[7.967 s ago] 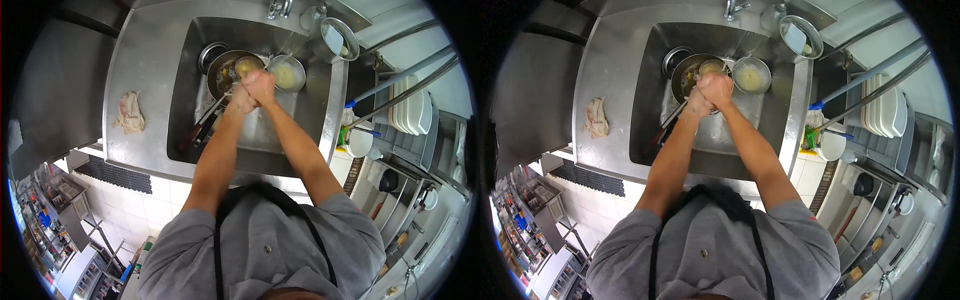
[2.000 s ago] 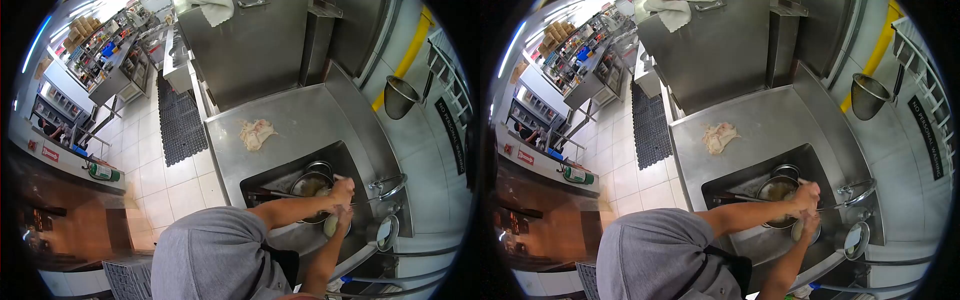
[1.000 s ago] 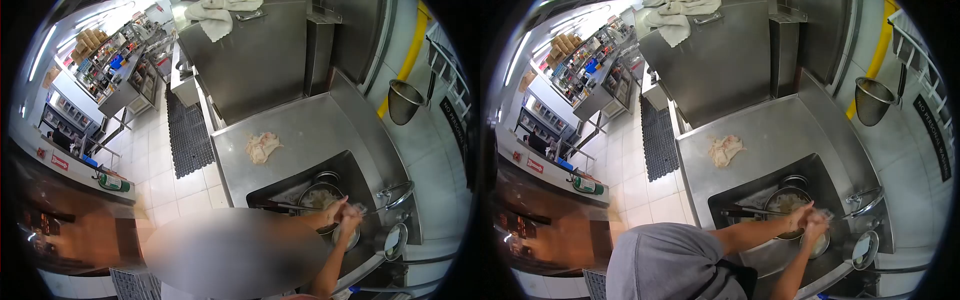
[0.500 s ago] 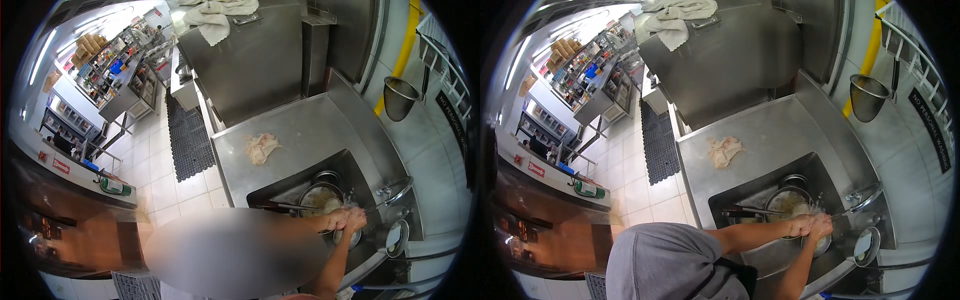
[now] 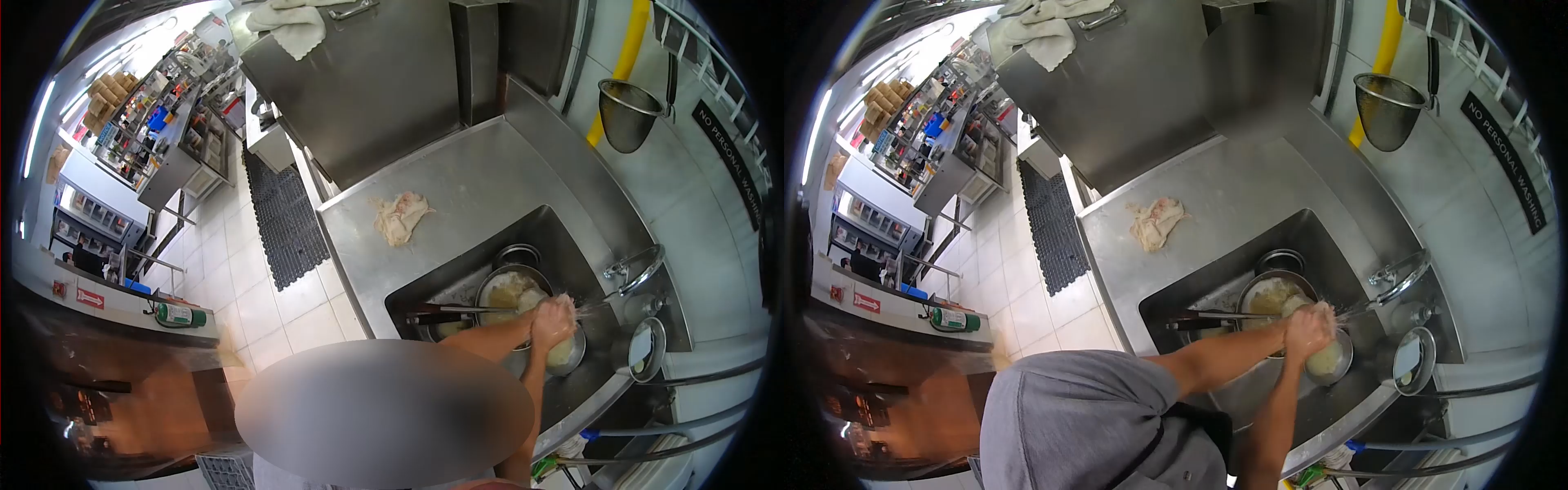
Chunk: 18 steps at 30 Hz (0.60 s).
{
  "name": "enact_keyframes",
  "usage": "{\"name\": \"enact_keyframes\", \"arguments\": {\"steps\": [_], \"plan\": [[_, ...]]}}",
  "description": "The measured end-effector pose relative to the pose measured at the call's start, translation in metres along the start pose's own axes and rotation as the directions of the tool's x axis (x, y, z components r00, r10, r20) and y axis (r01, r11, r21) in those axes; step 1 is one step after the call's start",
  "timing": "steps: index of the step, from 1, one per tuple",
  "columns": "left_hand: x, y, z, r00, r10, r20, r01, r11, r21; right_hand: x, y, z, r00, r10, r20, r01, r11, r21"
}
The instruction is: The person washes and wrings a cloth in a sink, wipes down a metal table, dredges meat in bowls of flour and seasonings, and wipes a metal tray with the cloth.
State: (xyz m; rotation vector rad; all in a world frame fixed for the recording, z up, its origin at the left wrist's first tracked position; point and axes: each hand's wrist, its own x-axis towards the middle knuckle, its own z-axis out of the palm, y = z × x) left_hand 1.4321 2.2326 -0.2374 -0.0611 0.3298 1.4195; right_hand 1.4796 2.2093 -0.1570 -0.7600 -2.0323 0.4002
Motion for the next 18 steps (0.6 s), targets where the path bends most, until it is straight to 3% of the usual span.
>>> {"name": "enact_keyframes", "arguments": {"steps": [1,2,3,4,6,7,9,10,11,12,14,15,16,18], "plan": [[-0.016,0.000,0.021,0.991,0.033,-0.127,-0.023,0.997,0.080,0.008,0.017,0.000,1.000,0.015,-0.002,-0.015,0.992,-0.125],[-0.028,0.003,0.034,0.978,0.060,-0.197,-0.032,0.989,0.143,0.015,0.040,0.003,0.987,0.074,0.144,-0.007,0.909,-0.416],[-0.038,0.005,0.043,0.964,0.081,-0.254,-0.033,0.981,0.190,0.018,0.062,0.004,0.945,0.183,0.270,0.046,0.745,-0.666],[-0.049,0.008,0.050,0.951,0.094,-0.294,-0.029,0.975,0.220,0.020,0.082,0.003,0.915,0.350,0.201,-0.327,0.934,-0.140],[-0.065,0.015,0.056,0.952,0.090,-0.292,-0.032,0.980,0.199,0.014,0.114,0.006,0.937,0.328,0.121,-0.349,0.896,0.275],[-0.068,0.021,0.055,0.961,0.079,-0.266,-0.038,0.987,0.156,0.015,0.118,0.003,0.989,0.107,0.105,-0.113,0.992,0.052],[-0.065,0.028,0.045,0.984,0.060,-0.165,-0.048,0.996,0.078,0.013,0.062,-0.009,0.819,0.526,0.229,-0.554,0.829,0.078],[-0.058,0.030,0.032,0.994,0.068,-0.084,-0.063,0.996,0.061,0.009,0.035,-0.011,0.922,0.341,0.182,-0.379,0.891,0.251],[-0.045,0.026,0.004,0.988,0.134,0.080,-0.142,0.983,0.116,0.002,0.027,-0.013,0.996,-0.024,0.091,0.001,0.968,0.252],[-0.033,0.021,-0.023,0.951,0.195,0.241,-0.233,0.962,0.142,-0.001,-0.005,-0.014,0.988,0.007,0.157,-0.054,0.953,0.299],[-0.043,0.010,-0.005,0.743,0.358,0.566,-0.465,0.884,0.051,-0.017,-0.024,0.010,0.994,0.089,-0.056,-0.091,0.995,-0.041],[-0.035,0.012,-0.005,0.851,0.287,0.440,-0.358,0.930,0.086,-0.008,-0.034,-0.007,0.994,0.085,-0.071,-0.084,0.996,0.017],[-0.035,0.012,-0.008,0.898,0.240,0.370,-0.296,0.950,0.103,-0.005,-0.040,-0.018,0.993,0.081,-0.081,-0.074,0.994,0.081],[-0.034,0.012,-0.007,0.979,0.126,0.162,-0.147,0.982,0.123,-0.010,-0.005,-0.007,0.991,0.131,-0.024,-0.132,0.991,-0.022]]}}
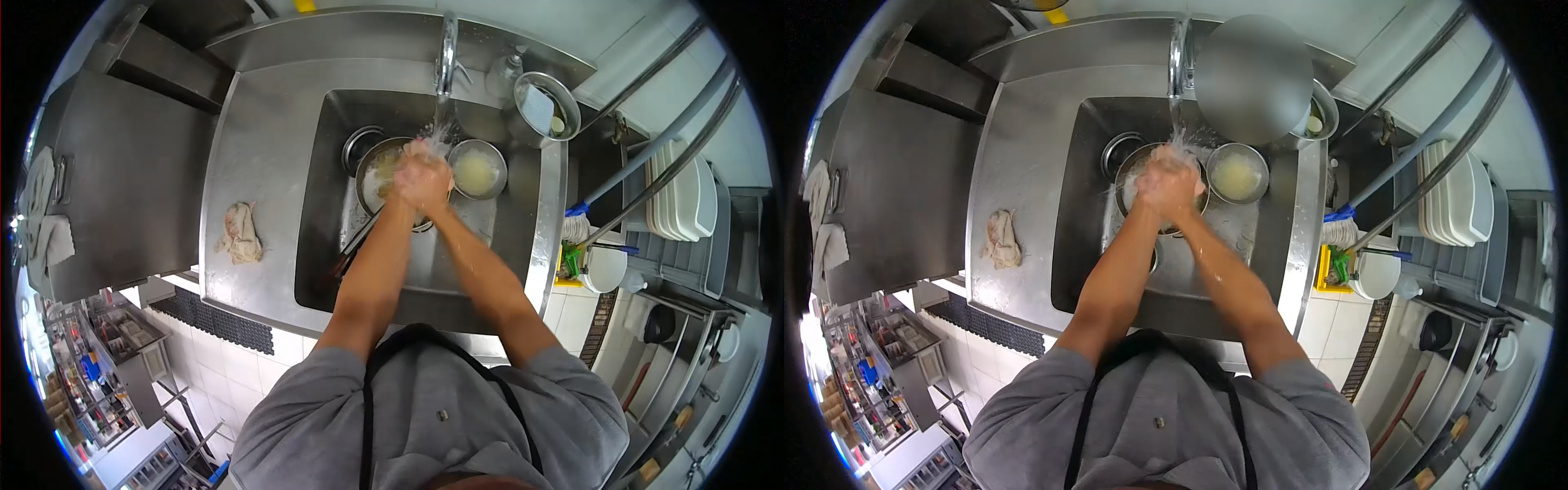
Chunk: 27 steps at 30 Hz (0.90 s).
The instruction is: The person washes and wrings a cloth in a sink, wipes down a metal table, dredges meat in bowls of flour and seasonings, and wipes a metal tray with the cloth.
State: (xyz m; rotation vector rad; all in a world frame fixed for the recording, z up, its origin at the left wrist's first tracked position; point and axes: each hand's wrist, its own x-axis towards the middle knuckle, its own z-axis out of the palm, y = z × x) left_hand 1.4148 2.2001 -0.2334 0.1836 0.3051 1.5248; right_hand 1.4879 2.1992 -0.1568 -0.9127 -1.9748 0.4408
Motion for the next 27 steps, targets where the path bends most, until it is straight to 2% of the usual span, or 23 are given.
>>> {"name": "enact_keyframes", "arguments": {"steps": [2,3,4,5,6,7,9,10,11,12,13,14,15,16,17,18,19,21,22,23,24,25,27], "plan": [[-0.002,0.008,0.008,0.952,-0.164,-0.257,0.163,0.986,-0.023,0.010,0.038,0.006,0.997,0.049,0.053,-0.044,0.995,-0.091],[-0.003,0.013,0.016,0.952,-0.169,-0.256,0.170,0.985,-0.018,0.018,0.057,0.002,0.994,-0.037,0.106,0.054,0.985,-0.161],[-0.008,0.017,0.027,0.927,-0.136,-0.350,0.200,0.967,0.156,0.021,0.068,0.000,0.979,-0.114,0.168,0.151,0.962,-0.226],[-0.013,0.019,0.036,0.897,-0.088,-0.433,0.243,0.916,0.318,0.028,0.065,-0.004,0.981,-0.104,0.166,0.142,0.962,-0.233],[-0.019,0.023,0.039,0.924,-0.055,-0.378,0.217,0.891,0.399,0.039,0.058,-0.012,0.979,0.136,0.149,-0.098,0.966,-0.238],[-0.026,0.031,0.041,0.921,-0.068,-0.383,0.229,0.890,0.394,0.044,0.053,-0.018,0.919,0.371,0.132,-0.334,0.912,-0.237],[-0.037,0.051,0.038,0.692,-0.057,-0.719,0.328,0.913,0.243,0.052,0.062,-0.018,0.944,0.309,0.115,-0.273,0.928,-0.252],[-0.040,0.055,0.035,0.685,-0.061,-0.726,0.335,0.911,0.240,0.058,0.059,-0.022,0.875,0.379,0.300,-0.293,0.909,-0.296],[-0.040,0.058,0.029,0.745,0.170,-0.645,0.483,0.530,0.697,0.063,0.057,-0.024,0.766,0.441,0.468,-0.303,0.889,-0.342],[-0.038,0.053,0.027,0.800,0.226,-0.556,0.504,0.248,0.827,0.065,0.062,-0.019,0.691,0.411,0.595,-0.231,0.905,-0.357],[-0.036,0.047,0.026,0.844,0.278,-0.458,0.491,-0.060,0.869,0.063,0.065,-0.017,0.686,0.422,0.593,-0.241,0.900,-0.362],[-0.027,0.037,0.034,0.916,0.376,-0.138,0.229,-0.207,0.951,0.065,0.065,-0.016,0.652,0.276,0.706,-0.116,0.957,-0.268],[-0.019,0.033,0.033,0.916,0.400,0.029,0.093,-0.282,0.955,0.065,0.068,-0.012,0.591,0.123,0.798,0.001,0.988,-0.153],[-0.011,0.030,0.034,0.890,0.412,0.196,-0.035,-0.367,0.930,0.063,0.071,-0.004,0.643,0.181,0.744,-0.023,0.976,-0.218],[0.001,0.031,0.029,0.952,0.294,0.085,-0.029,-0.189,0.982,0.070,0.063,-0.017,0.644,0.187,0.742,-0.025,0.974,-0.224],[0.009,0.032,0.027,0.988,0.151,-0.002,0.003,-0.008,1.000,0.085,0.047,-0.041,0.562,0.308,0.768,-0.243,0.949,-0.202],[0.011,0.033,0.031,0.989,0.149,0.001,-0.001,-0.002,1.000,0.092,0.040,-0.059,0.450,0.407,0.795,-0.451,0.872,-0.191],[0.017,0.033,0.046,0.985,-0.122,-0.124,0.138,0.107,0.985,0.089,0.066,-0.075,0.554,0.092,0.828,0.048,0.989,-0.142],[0.017,0.029,0.052,0.983,-0.132,-0.125,0.140,0.112,0.984,0.086,0.074,-0.083,0.622,0.188,0.760,-0.251,0.967,-0.034],[0.017,0.026,0.056,0.960,-0.255,-0.120,0.171,0.187,0.967,0.083,0.076,-0.091,0.654,0.305,0.693,-0.513,0.852,0.108],[0.020,0.022,0.061,0.923,-0.372,-0.101,0.206,0.254,0.945,0.082,0.078,-0.098,0.638,0.302,0.708,-0.541,0.831,0.133],[0.019,0.016,0.066,0.918,-0.383,-0.100,0.208,0.253,0.945,0.079,0.079,-0.103,0.639,0.313,0.703,-0.547,0.827,0.129],[0.014,0.005,0.077,0.926,-0.363,0.106,0.088,0.479,0.874,0.082,0.071,-0.119,0.578,0.355,0.735,-0.604,0.792,0.092]]}}
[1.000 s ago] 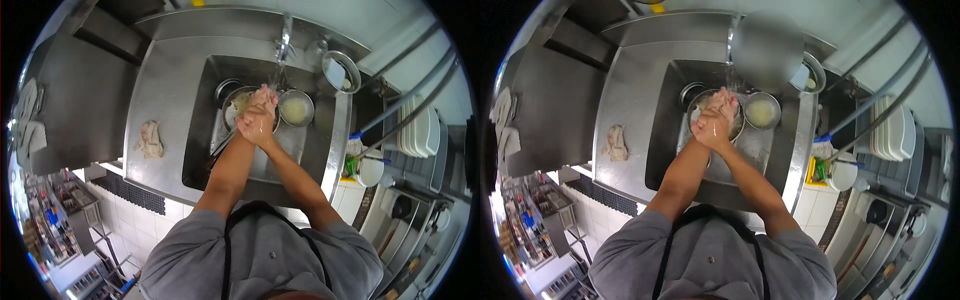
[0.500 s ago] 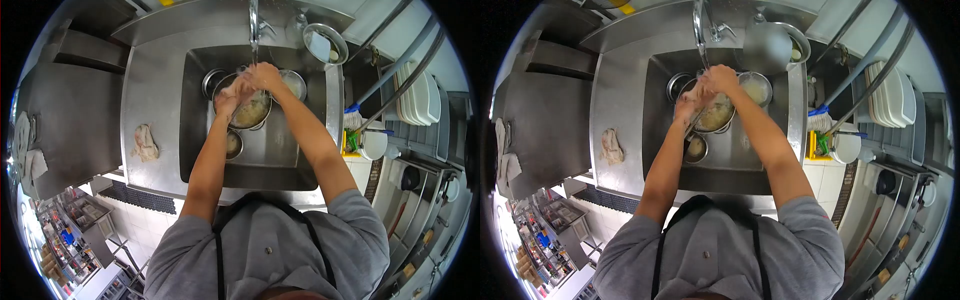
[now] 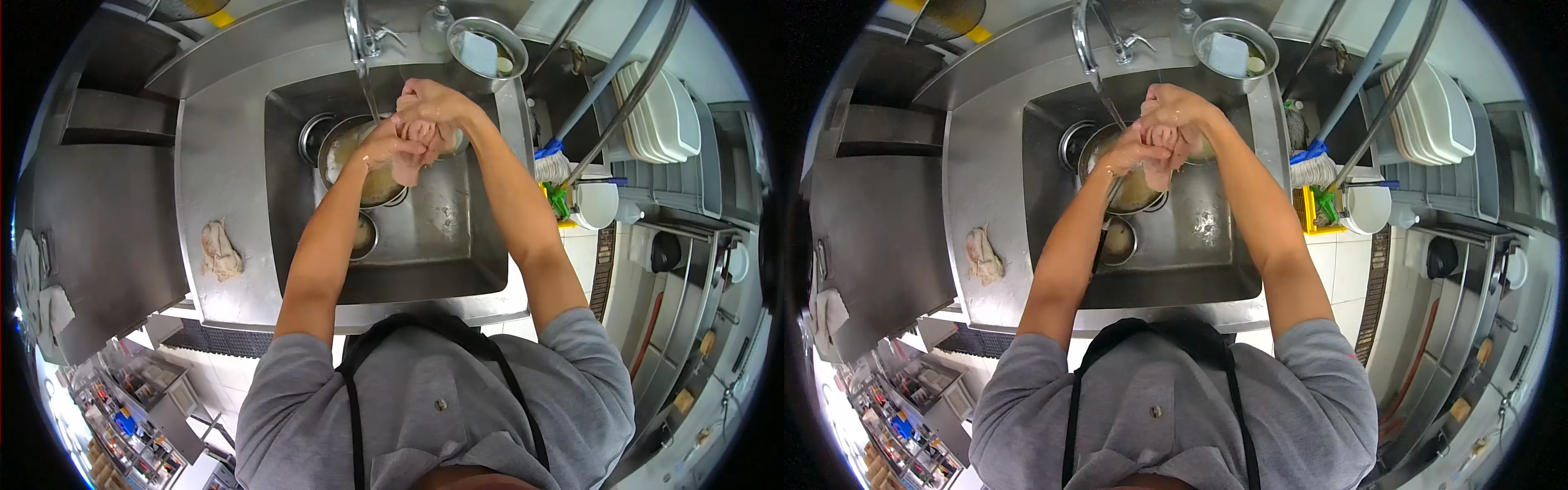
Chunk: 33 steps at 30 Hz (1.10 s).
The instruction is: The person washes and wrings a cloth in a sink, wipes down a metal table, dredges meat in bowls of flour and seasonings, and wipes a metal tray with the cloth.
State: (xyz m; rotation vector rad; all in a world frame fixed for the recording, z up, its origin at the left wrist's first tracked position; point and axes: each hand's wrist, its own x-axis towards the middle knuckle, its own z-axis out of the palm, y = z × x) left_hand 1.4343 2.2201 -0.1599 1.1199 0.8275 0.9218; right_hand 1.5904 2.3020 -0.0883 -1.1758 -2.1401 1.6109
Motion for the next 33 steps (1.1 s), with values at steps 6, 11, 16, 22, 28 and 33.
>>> {"name": "enact_keyframes", "arguments": {"steps": [6,11,16,22,28,33], "plan": [[-0.011,0.030,-0.027,0.957,-0.251,-0.143,0.288,0.869,0.401,0.001,0.005,-0.002,0.920,0.101,0.379,-0.008,0.971,-0.240],[-0.006,-0.014,-0.053,0.965,0.121,-0.231,0.088,0.681,0.727,0.003,0.014,0.024,1.000,-0.026,0.016,0.031,0.850,-0.526],[-0.007,0.007,-0.057,0.917,0.174,-0.358,0.283,0.348,0.894,-0.006,0.023,0.032,0.995,-0.012,-0.103,-0.052,0.806,-0.589],[-0.021,0.010,-0.028,0.960,0.108,-0.260,0.126,0.661,0.740,-0.003,0.060,0.079,0.756,0.649,0.087,-0.478,0.457,0.750],[-0.073,0.004,-0.004,0.972,-0.003,-0.233,-0.030,0.990,-0.137,0.053,0.116,0.156,0.968,0.227,0.112,-0.091,-0.099,0.991],[-0.058,-0.054,-0.024,0.703,0.033,-0.710,-0.576,0.612,-0.542,0.034,0.031,0.167,0.870,0.408,-0.277,0.447,-0.414,0.793]]}}
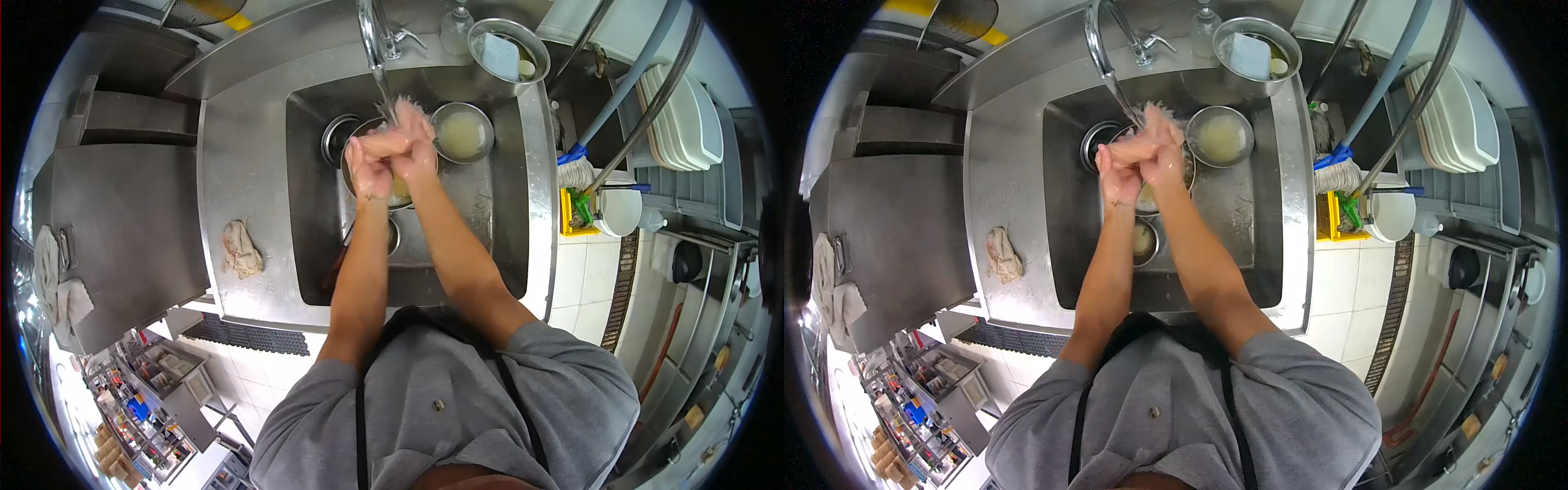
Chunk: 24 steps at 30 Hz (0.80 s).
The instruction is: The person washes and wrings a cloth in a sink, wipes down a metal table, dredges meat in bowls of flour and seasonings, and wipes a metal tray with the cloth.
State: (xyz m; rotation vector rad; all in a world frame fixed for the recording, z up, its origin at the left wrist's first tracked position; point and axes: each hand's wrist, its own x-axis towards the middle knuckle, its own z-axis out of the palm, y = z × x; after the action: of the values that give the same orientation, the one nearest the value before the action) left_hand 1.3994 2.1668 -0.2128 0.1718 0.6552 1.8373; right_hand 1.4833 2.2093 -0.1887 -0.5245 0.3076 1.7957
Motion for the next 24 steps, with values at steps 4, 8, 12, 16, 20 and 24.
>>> {"name": "enact_keyframes", "arguments": {"steps": [4,8,12,16,20,24], "plan": [[0.043,-0.018,-0.002,0.898,-0.331,-0.289,0.308,0.943,-0.125,-0.013,-0.011,0.002,0.992,-0.120,0.031,0.124,0.972,-0.198],[0.069,-0.023,0.002,0.900,-0.409,-0.148,0.435,0.838,0.328,-0.039,-0.024,0.009,0.754,-0.144,0.641,0.654,0.249,-0.714],[0.058,0.005,0.056,0.826,-0.541,-0.160,0.447,0.454,0.771,-0.060,-0.025,0.011,0.325,0.413,0.851,0.885,-0.449,-0.121],[0.057,-0.011,0.047,0.813,-0.573,-0.100,0.224,0.150,0.963,-0.004,0.037,-0.080,0.530,0.685,0.499,0.792,-0.611,-0.002],[0.050,-0.007,0.052,0.930,-0.312,-0.196,0.270,0.214,0.939,-0.003,0.036,-0.080,0.630,0.593,0.502,0.728,-0.676,-0.115],[0.066,0.026,0.062,0.931,-0.316,-0.184,0.364,0.849,0.383,-0.045,-0.022,-0.041,0.502,0.675,0.541,0.850,-0.502,-0.161]]}}
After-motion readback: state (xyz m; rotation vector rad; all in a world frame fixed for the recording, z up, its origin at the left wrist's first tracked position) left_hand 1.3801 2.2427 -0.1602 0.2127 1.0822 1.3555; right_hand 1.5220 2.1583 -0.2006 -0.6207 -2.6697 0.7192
